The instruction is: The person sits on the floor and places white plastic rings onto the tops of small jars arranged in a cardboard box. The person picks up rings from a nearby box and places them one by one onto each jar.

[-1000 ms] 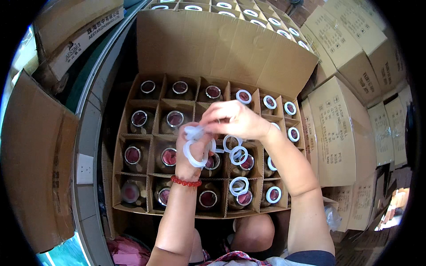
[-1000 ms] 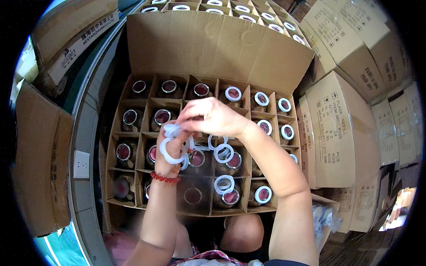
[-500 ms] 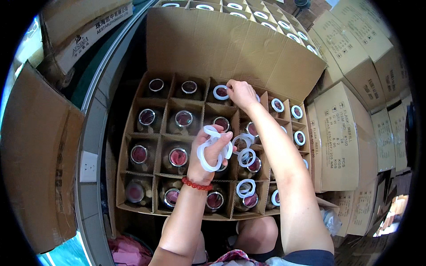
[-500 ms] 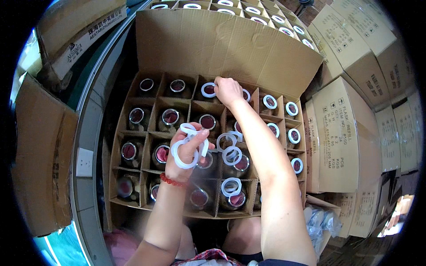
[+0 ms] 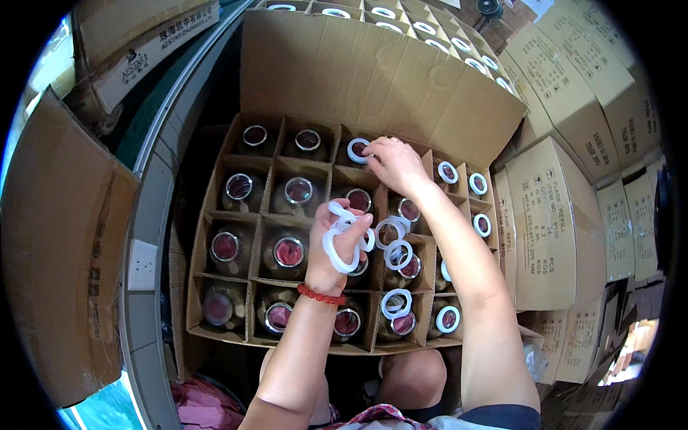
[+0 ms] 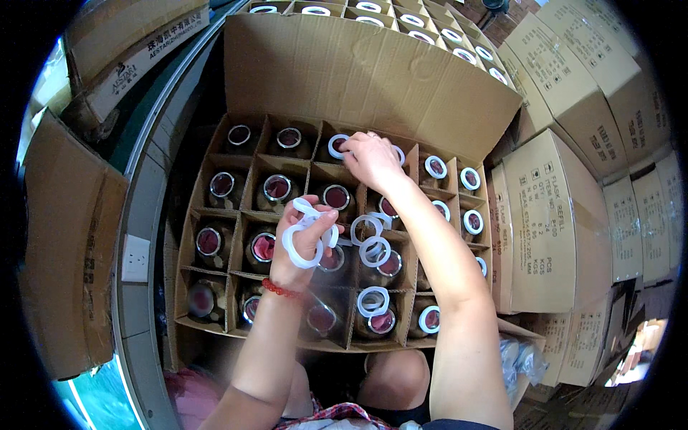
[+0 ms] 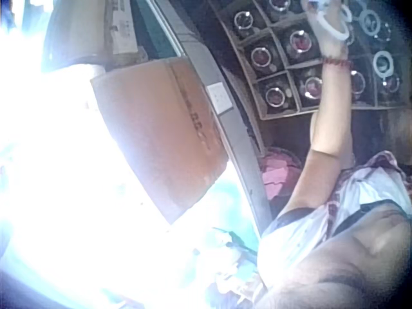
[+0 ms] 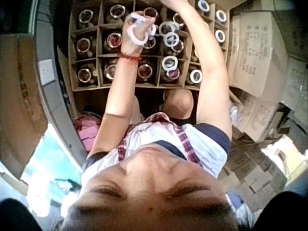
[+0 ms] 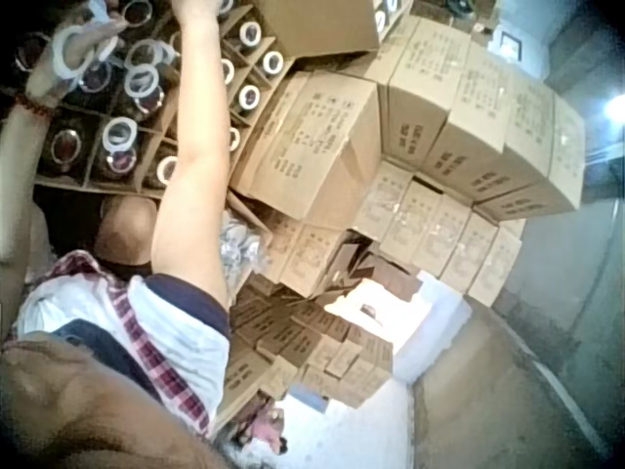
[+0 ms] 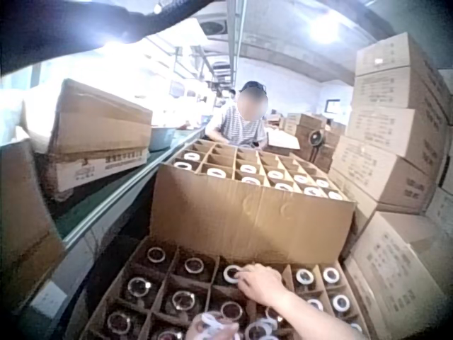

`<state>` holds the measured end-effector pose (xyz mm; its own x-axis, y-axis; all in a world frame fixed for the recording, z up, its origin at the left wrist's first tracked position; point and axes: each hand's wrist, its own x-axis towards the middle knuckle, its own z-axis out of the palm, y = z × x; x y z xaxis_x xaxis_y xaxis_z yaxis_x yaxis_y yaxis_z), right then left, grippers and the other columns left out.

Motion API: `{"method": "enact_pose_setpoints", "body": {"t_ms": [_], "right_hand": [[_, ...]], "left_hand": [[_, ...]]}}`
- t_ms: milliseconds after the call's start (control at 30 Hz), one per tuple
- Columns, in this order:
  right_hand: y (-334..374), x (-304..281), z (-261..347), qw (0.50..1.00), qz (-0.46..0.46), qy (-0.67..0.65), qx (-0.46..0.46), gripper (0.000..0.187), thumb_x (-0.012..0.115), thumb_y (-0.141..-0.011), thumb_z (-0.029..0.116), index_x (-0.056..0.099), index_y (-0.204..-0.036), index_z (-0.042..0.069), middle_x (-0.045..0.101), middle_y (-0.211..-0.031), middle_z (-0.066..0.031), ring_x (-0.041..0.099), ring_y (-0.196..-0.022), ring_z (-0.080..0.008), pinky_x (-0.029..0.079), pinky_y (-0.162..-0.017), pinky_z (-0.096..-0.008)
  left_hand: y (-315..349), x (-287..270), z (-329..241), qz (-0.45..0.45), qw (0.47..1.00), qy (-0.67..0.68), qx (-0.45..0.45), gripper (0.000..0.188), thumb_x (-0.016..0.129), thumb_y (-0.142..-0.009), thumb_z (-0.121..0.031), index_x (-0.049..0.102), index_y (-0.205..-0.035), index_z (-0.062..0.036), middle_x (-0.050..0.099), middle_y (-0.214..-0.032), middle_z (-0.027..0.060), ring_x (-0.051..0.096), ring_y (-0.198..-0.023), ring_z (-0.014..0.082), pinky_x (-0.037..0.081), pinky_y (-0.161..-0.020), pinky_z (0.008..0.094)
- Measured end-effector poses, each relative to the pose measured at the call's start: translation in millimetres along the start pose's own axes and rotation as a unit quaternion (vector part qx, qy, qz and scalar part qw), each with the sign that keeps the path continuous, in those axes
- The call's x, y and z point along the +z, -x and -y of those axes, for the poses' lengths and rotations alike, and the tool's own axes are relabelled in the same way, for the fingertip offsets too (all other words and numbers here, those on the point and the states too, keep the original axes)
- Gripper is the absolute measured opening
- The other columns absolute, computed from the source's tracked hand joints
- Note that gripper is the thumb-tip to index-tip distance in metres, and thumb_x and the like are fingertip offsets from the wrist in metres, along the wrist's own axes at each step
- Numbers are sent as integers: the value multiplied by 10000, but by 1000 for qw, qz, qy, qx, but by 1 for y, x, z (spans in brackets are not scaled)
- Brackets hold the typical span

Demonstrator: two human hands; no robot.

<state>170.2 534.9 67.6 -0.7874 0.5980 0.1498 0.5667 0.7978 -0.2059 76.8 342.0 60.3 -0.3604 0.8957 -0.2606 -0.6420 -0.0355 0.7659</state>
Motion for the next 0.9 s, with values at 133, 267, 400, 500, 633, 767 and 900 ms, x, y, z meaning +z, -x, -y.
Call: {"method": "enact_pose_setpoints", "body": {"t_ms": [133,267,400,500,633,767,900], "right_hand": [[15,-56,75,877,219,-424,52,251,679,-856,192,677,-1031,13,655,-797,-64,594,-717,-97,486,-667,-277],[14,-53,85,925,175,-337,-15,253,694,-816,225,710,-924,-3,687,-803,-112,644,-756,-172,512,-733,-299],[-13,-43,67,850,127,-488,153,187,671,-873,177,698,-946,7,636,-711,-10,583,-652,-67,475,-576,-219],[-40,-16,58,873,45,-462,152,209,664,-879,195,691,-954,2,630,-719,-34,596,-651,-93,487,-568,-228],[-81,41,38,974,-186,-127,5,202,659,-816,152,682,-971,25,633,-941,-157,637,-822,-304,519,-769,-373],[-97,73,31,994,-83,34,-55,174,587,-795,158,688,-864,34,614,-962,-167,603,-943,-348,510,-821,-424],[-81,72,36,990,-18,84,-111,210,594,-781,161,691,-899,16,613,-1059,-143,553,-1077,-317,482,-899,-417]], "left_hand": [[-12,-14,9,-46,993,-74,78,560,739,-781,-121,407,-1218,-6,596,-891,73,616,-675,158,443,-422,232],[-10,-11,0,-92,989,-79,79,596,739,-787,-134,383,-1249,-12,587,-918,79,594,-665,148,436,-423,242],[-5,-7,-9,-62,998,22,26,571,756,-784,-172,416,-1212,-9,614,-902,81,588,-636,136,428,-413,236],[-8,-12,-5,-40,993,114,13,422,737,-805,-173,484,-1111,-33,624,-868,81,605,-631,139,426,-418,225],[-3,-5,-12,-60,989,137,18,352,717,-827,-187,509,-1079,-55,640,-823,96,606,-626,135,429,-444,224],[0,-7,-15,-44,988,149,-2,338,700,-844,-219,512,-1077,-62,643,-820,104,561,-577,118,414,-466,218],[1,-6,-18,-41,986,164,-5,331,689,-853,-221,511,-1075,-50,641,-826,103,571,-612,118,411,-467,220]]}}
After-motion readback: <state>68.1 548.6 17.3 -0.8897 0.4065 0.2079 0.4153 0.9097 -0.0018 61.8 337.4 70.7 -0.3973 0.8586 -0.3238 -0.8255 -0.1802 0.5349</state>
